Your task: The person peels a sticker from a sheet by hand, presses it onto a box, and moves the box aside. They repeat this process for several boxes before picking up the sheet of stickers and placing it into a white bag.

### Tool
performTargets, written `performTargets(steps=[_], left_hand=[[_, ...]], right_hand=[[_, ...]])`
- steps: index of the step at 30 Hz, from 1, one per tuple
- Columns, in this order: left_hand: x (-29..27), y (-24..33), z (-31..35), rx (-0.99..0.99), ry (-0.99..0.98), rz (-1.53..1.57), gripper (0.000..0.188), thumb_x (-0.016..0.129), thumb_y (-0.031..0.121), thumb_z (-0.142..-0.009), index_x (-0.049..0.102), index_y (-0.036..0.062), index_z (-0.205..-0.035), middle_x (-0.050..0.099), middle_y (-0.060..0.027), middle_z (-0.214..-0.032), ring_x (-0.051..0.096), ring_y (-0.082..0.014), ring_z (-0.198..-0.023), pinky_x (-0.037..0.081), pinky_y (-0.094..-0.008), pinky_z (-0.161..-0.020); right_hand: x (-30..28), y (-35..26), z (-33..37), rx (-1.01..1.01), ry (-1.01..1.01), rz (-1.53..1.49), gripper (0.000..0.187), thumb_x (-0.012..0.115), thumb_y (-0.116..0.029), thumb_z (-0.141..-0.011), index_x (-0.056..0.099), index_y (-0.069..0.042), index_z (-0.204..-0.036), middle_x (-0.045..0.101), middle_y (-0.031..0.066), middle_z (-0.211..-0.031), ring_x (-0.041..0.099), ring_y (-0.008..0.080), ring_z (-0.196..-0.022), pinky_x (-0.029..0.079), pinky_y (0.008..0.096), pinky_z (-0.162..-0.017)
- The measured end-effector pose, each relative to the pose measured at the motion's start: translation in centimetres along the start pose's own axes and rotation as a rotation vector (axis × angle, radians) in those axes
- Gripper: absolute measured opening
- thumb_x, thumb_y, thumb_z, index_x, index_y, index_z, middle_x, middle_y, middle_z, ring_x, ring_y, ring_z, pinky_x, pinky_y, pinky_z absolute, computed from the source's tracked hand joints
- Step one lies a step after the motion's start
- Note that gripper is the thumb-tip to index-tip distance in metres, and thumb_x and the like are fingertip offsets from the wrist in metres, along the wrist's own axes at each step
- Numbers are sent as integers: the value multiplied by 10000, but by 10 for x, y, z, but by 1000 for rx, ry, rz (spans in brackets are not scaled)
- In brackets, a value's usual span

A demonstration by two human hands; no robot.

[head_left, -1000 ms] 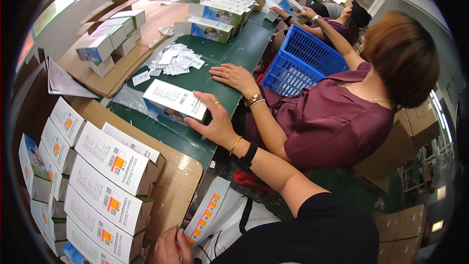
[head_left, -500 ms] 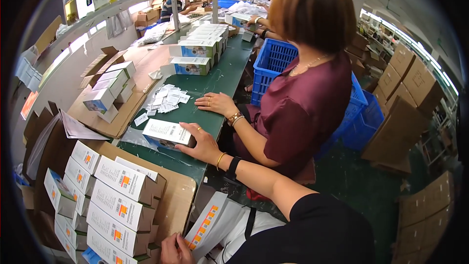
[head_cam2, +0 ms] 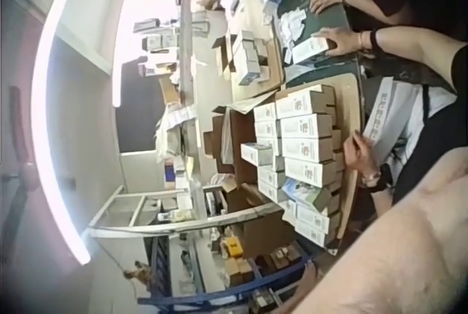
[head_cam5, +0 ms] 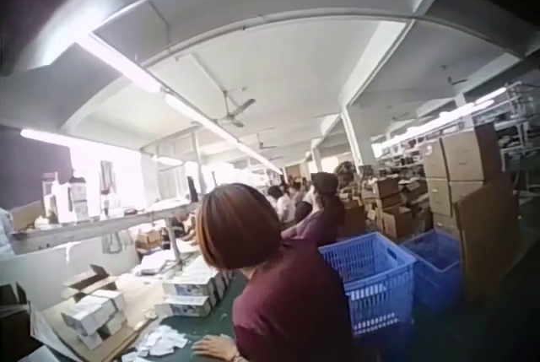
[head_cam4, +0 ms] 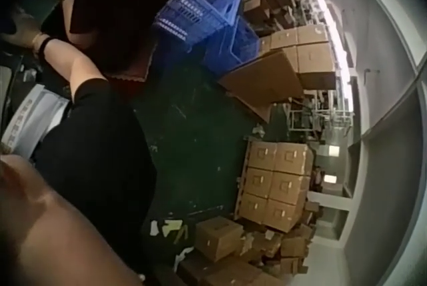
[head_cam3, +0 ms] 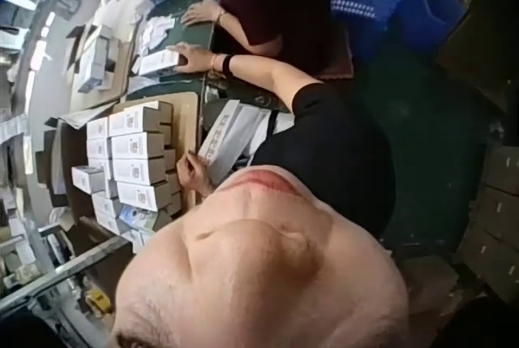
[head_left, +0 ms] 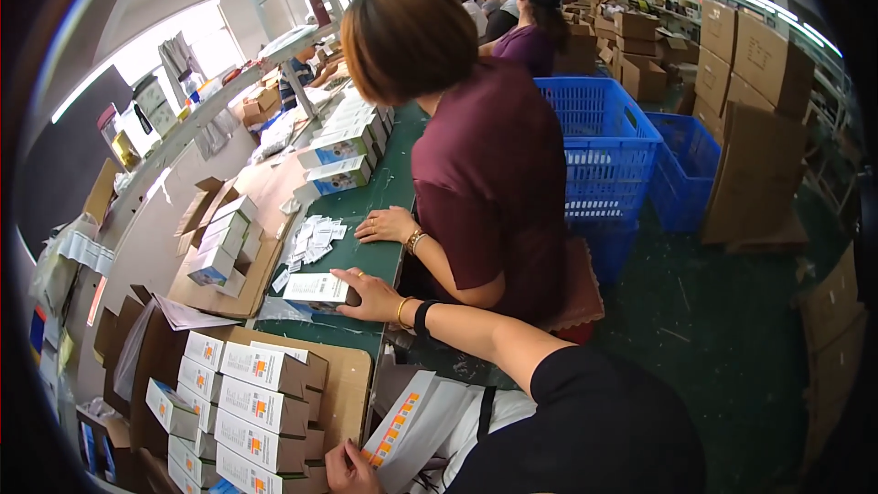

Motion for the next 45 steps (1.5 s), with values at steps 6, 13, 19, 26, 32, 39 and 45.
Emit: performTargets(steps=[6,13,19,26,32,39,45], left_hand=[[-4,-1,-1,-15,10,27,132,724,86,-1064,747,-5,-971,682,-75,-839,611,-165,-668,460,-307,-587],[-7,-3,1,-65,-2,38,150,708,82,-1080,736,-23,-976,681,-68,-832,606,-146,-681,466,-291,-603],[-7,-5,2,-124,-17,45,168,694,78,-1094,728,-31,-971,666,-64,-804,586,-135,-678,466,-289,-605],[-2,11,2,-184,-90,75,161,694,62,-1089,727,-40,-970,663,-72,-771,585,-130,-663,469,-291,-600],[-2,15,9,-116,-84,71,114,714,48,-1066,756,-28,-992,691,-82,-774,621,-155,-648,478,-313,-585],[-11,53,-18,-17,-52,78,45,742,1,-1025,786,-7,-1028,694,-82,-780,611,-153,-621,464,-297,-568],[-21,62,-32,-45,-33,124,88,779,-55,-981,790,-15,-1058,685,-77,-779,586,-127,-593,430,-262,-542]], right_hand=[[-2,-4,5,19,-49,-71,857,853,-409,-896,506,-59,-1598,621,253,-1397,665,444,-1272,551,462,-1087],[-44,-74,59,-22,137,-105,812,851,-363,-910,522,-47,-1582,614,241,-1417,652,430,-1300,553,468,-1090],[-21,-130,119,-146,12,-57,754,883,-319,-902,575,-123,-1562,540,209,-1527,664,413,-1290,560,467,-1087],[-7,-128,128,-122,-131,-102,704,875,-300,-919,590,-169,-1549,475,201,-1591,666,428,-1283,562,482,-1089],[4,-130,128,-142,-172,-189,686,875,-287,-920,592,-181,-1535,472,206,-1605,663,429,-1306,561,498,-1083],[-35,-137,120,-198,-97,-196,813,922,-204,-891,500,-5,-1557,551,256,-1574,549,404,-1470,451,448,-1223],[-52,-160,121,-189,-152,-297,619,903,-116,-895,633,-13,-1442,686,211,-1380,658,325,-1300,525,412,-1094]])
Point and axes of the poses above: each hand's wrist, its own z-axis away from the middle knuckle, its own x-axis out of the palm, y = z × x, the point moved 10 cm from there along -z, towards the middle knuckle
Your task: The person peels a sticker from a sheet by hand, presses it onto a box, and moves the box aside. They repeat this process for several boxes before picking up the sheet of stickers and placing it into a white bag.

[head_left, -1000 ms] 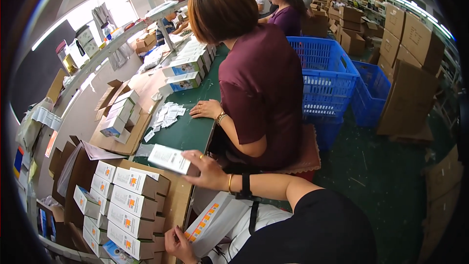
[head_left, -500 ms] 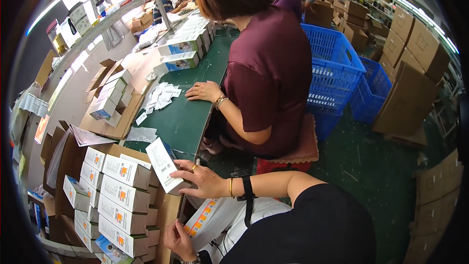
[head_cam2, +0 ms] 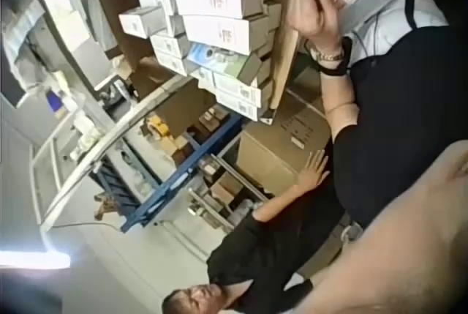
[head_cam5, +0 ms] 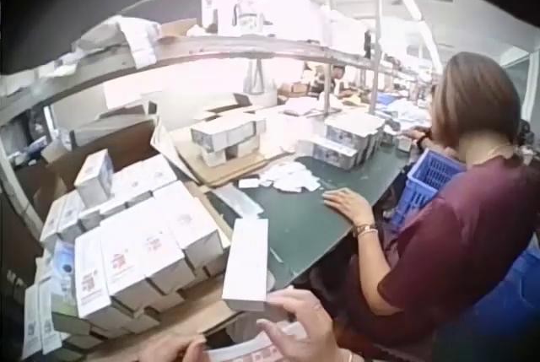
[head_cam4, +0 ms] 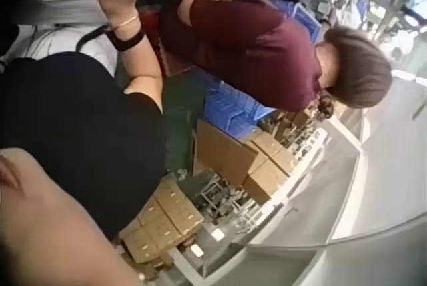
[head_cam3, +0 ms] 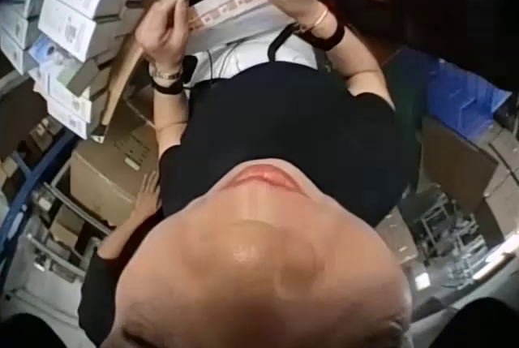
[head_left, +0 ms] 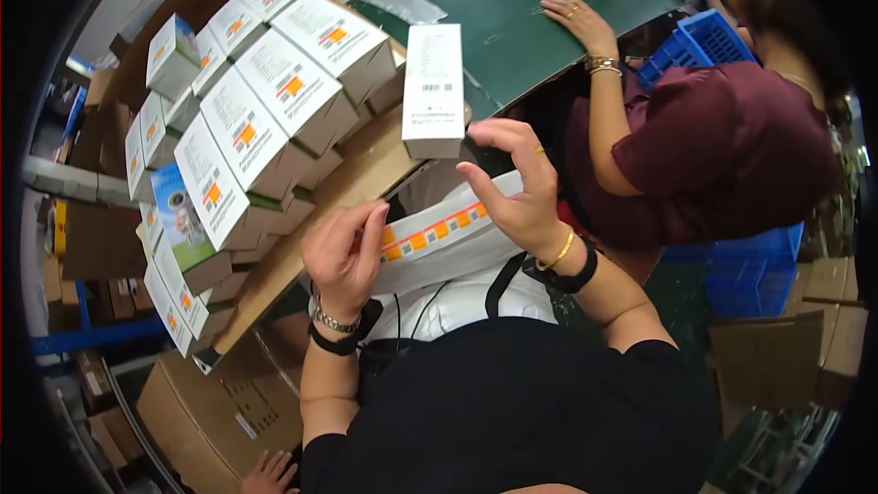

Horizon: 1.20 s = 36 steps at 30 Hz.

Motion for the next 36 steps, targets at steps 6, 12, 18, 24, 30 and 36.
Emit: performTargets(steps=[6,12,18,24,30,36], left_hand=[[1,16,-20,18,54,62,137,812,-53,-951,790,-8,-1078,684,-69,-763,597,-153,-587,437,-288,-532],[13,-11,-17,-264,97,377,148,810,-37,-970,784,-8,-1114,716,-43,-861,651,-93,-730,503,-245,-640],[31,-37,-5,-448,-66,642,94,796,-13,-1002,776,-29,-1093,729,-36,-952,661,-67,-841,532,-227,-732],[25,-44,-7,-421,-27,462,56,787,-2,-1015,769,-44,-1048,737,-55,-940,660,-79,-826,523,-231,-730],[31,-35,-12,-366,-27,423,39,788,0,-1014,772,-32,-1028,742,-63,-930,656,-88,-811,517,-236,-725],[46,-35,-12,-414,-29,596,74,777,6,-1031,740,-44,-1072,749,-52,-934,678,-86,-857,533,-236,-744]], right_hand=[[30,-49,-4,-26,-340,-31,346,881,-77,-898,778,-31,-1225,776,121,-1094,713,284,-1057,543,391,-983],[19,-28,-5,33,-366,57,274,872,-59,-897,804,-45,-1162,767,90,-1005,693,261,-964,519,375,-936],[13,-15,-9,105,-365,76,237,869,-53,-896,814,-55,-1126,757,80,-937,680,238,-938,489,370,-925],[17,-23,-19,51,-306,65,229,880,-17,-871,813,-49,-1087,761,85,-969,675,236,-922,506,359,-874],[21,-28,-23,-18,-251,33,266,891,39,-829,809,-39,-1069,763,87,-1011,671,234,-923,515,334,-805],[22,-23,-22,-46,-233,39,292,895,43,-812,807,-55,-1072,751,76,-990,678,227,-931,517,349,-832]])
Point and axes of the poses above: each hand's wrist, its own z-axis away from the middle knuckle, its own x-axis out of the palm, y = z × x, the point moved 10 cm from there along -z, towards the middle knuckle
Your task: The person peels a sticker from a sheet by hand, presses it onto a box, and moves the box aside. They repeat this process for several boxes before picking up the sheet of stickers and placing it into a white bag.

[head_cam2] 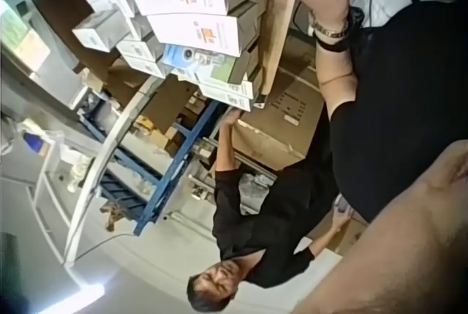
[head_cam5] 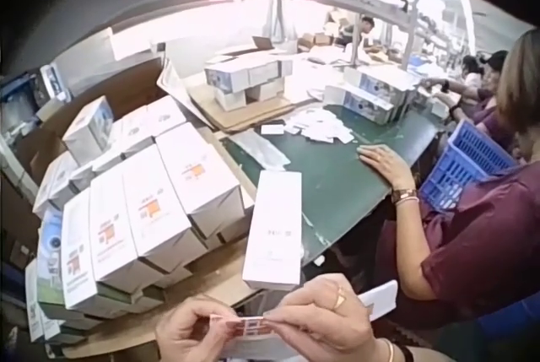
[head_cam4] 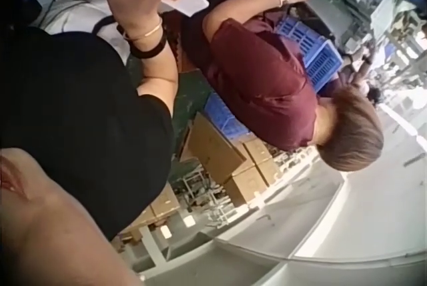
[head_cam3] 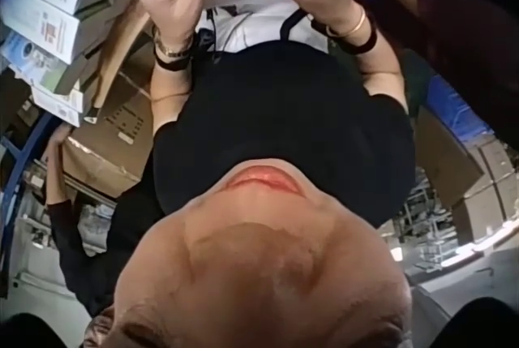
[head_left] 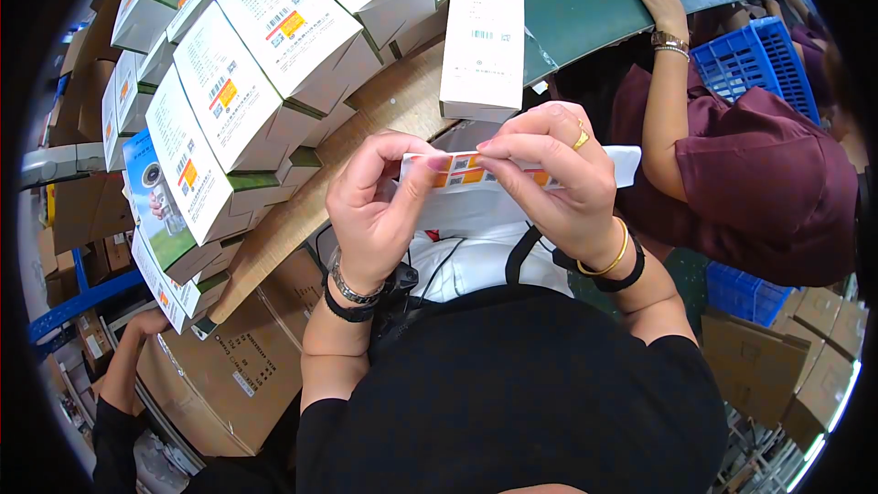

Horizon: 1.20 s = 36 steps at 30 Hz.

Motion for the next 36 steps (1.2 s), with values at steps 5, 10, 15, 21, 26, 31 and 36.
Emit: performTargets(steps=[5,10,15,21,26,31,36], left_hand=[[-3,-8,4,-111,-17,11,100,766,20,-1050,714,-48,-1101,766,-58,-1000,694,-78,-917,553,-240,-796],[-1,-9,4,-106,0,71,91,758,32,-1060,718,-44,-1090,775,-73,-1057,692,-69,-924,553,-233,-825],[-2,-5,-4,-17,19,-11,52,770,24,-1036,736,-12,-1052,773,-126,-1153,714,-135,-1033,562,-279,-913],[27,21,-26,392,-157,-529,72,806,38,-966,737,24,-981,744,-189,-1396,683,-354,-1344,557,-432,-1088],[31,-9,-26,234,-141,-310,110,829,53,-934,727,25,-965,718,-186,-1468,639,-432,-1407,543,-491,-1122],[43,23,-11,421,-176,-641,164,865,72,-885,730,36,-971,743,-178,-1391,670,-423,-1342,562,-482,-1108],[45,24,-8,511,-177,-679,225,899,90,-844,729,42,-984,751,-147,-1309,694,-395,-1290,590,-476,-1078]], right_hand=[[-1,-6,1,-99,15,85,314,902,45,-785,801,-69,-1060,741,59,-983,693,232,-958,536,397,-902],[0,-12,4,-181,44,118,341,899,46,-778,790,-65,-1082,741,76,-1075,709,252,-1035,541,465,-1019],[-1,-8,-2,-131,15,10,294,886,41,-807,771,-33,-1067,719,136,-1231,709,266,-1113,533,469,-1075],[-20,49,-22,166,125,-156,86,703,36,-1045,687,41,-1130,643,197,-1449,655,203,-1265,526,399,-1120],[3,79,-23,368,62,-543,96,626,38,-1096,664,50,-1184,638,193,-1465,613,179,-1324,515,358,-1130],[-5,69,-18,408,-52,-525,80,660,7,-1087,680,52,-1149,635,197,-1490,593,191,-1369,510,335,-1124],[-16,74,-43,329,-155,-313,102,755,-87,-1042,736,10,-1067,658,186,-1483,578,263,-1423,450,406,-1191]])
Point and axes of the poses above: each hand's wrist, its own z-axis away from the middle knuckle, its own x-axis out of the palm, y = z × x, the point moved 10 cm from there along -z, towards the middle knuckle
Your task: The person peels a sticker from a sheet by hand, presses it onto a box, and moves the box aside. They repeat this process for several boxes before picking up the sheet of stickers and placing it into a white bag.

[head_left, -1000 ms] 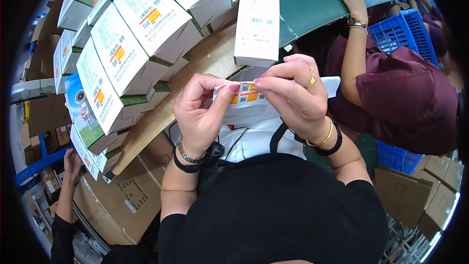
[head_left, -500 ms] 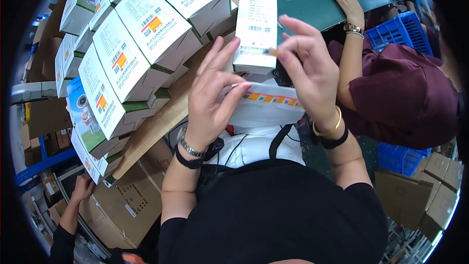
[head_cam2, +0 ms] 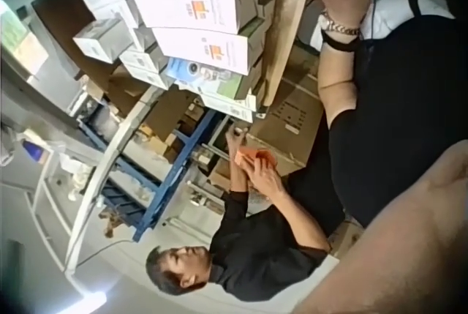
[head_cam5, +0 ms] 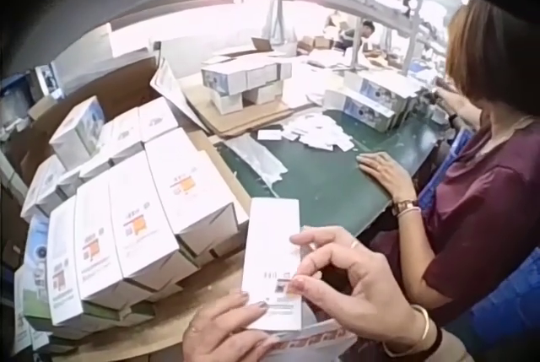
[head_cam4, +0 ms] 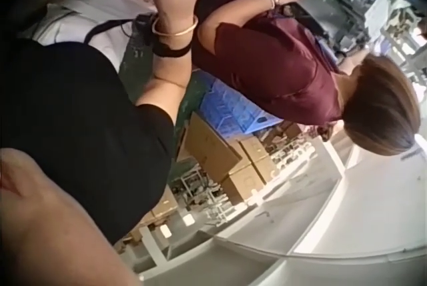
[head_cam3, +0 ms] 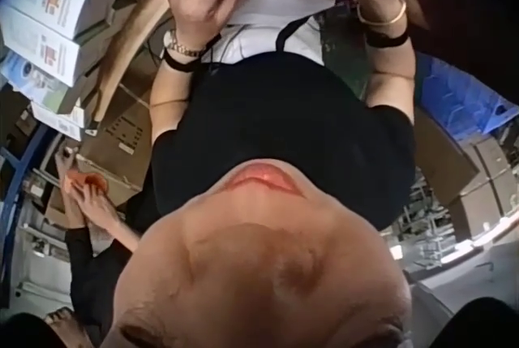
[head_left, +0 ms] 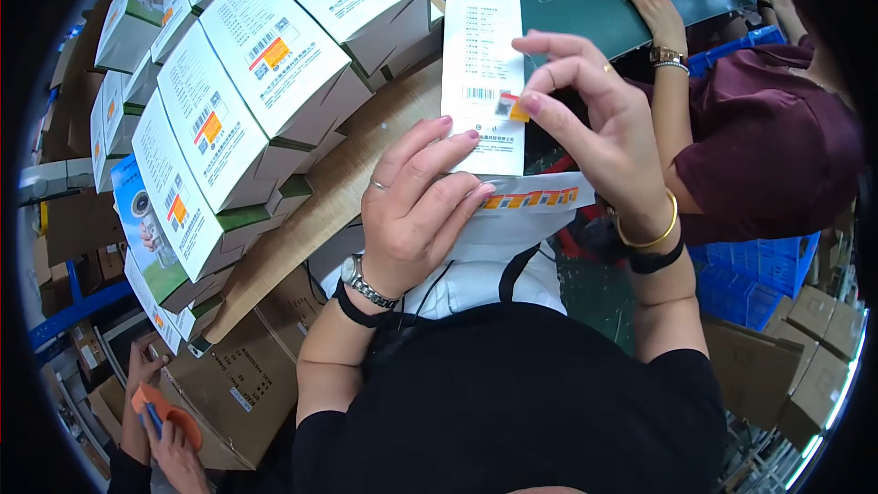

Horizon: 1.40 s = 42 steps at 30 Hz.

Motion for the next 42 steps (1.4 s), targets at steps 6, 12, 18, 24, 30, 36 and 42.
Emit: performTargets(steps=[6,12,18,24,30,36,42], left_hand=[[4,-1,2,58,-8,6,259,921,90,-820,720,46,-976,729,-137,-1288,697,-384,-1286,612,-488,-1042],[4,-2,4,46,-13,29,285,935,88,-811,707,47,-977,705,-152,-1312,697,-387,-1287,629,-473,-1017],[3,-2,1,54,-24,28,294,938,89,-811,703,44,-982,701,-166,-1325,698,-393,-1283,628,-467,-1020],[4,-3,-3,38,-41,41,289,933,92,-816,691,35,-961,702,-190,-1363,697,-403,-1278,621,-466,-1028],[4,-4,-3,37,-53,39,286,930,96,-819,684,32,-951,707,-205,-1373,697,-407,-1276,618,-467,-1029],[5,-5,-3,36,-71,36,282,926,94,-819,684,29,-947,714,-205,-1367,694,-404,-1280,617,-471,-1031],[6,-3,-3,51,-62,30,272,922,84,-819,684,28,-940,714,-201,-1367,690,-403,-1282,614,-473,-1027]], right_hand=[[11,3,-21,-37,-64,186,133,833,-181,-978,795,-55,-994,693,143,-1449,528,344,-1488,347,481,-1260],[17,3,-20,-39,-77,248,116,846,-189,-958,812,-82,-984,702,102,-1445,462,347,-1535,313,495,-1276],[18,5,-21,-67,-81,289,102,859,-174,-937,813,-90,-971,704,91,-1435,441,343,-1545,306,503,-1278],[18,5,-20,-68,-72,272,94,874,-150,-907,808,-94,-943,703,78,-1424,435,337,-1547,312,503,-1275],[20,5,-20,-74,-58,293,94,874,-152,-903,803,-98,-935,702,80,-1418,437,337,-1543,328,494,-1263],[22,5,-21,-97,-59,333,91,867,-152,-897,795,-98,-912,706,87,-1389,462,345,-1519,348,492,-1241],[26,-1,-16,-147,-45,435,189,866,-147,-888,776,-99,-1047,703,93,-1384,487,350,-1488,354,486,-1237]])
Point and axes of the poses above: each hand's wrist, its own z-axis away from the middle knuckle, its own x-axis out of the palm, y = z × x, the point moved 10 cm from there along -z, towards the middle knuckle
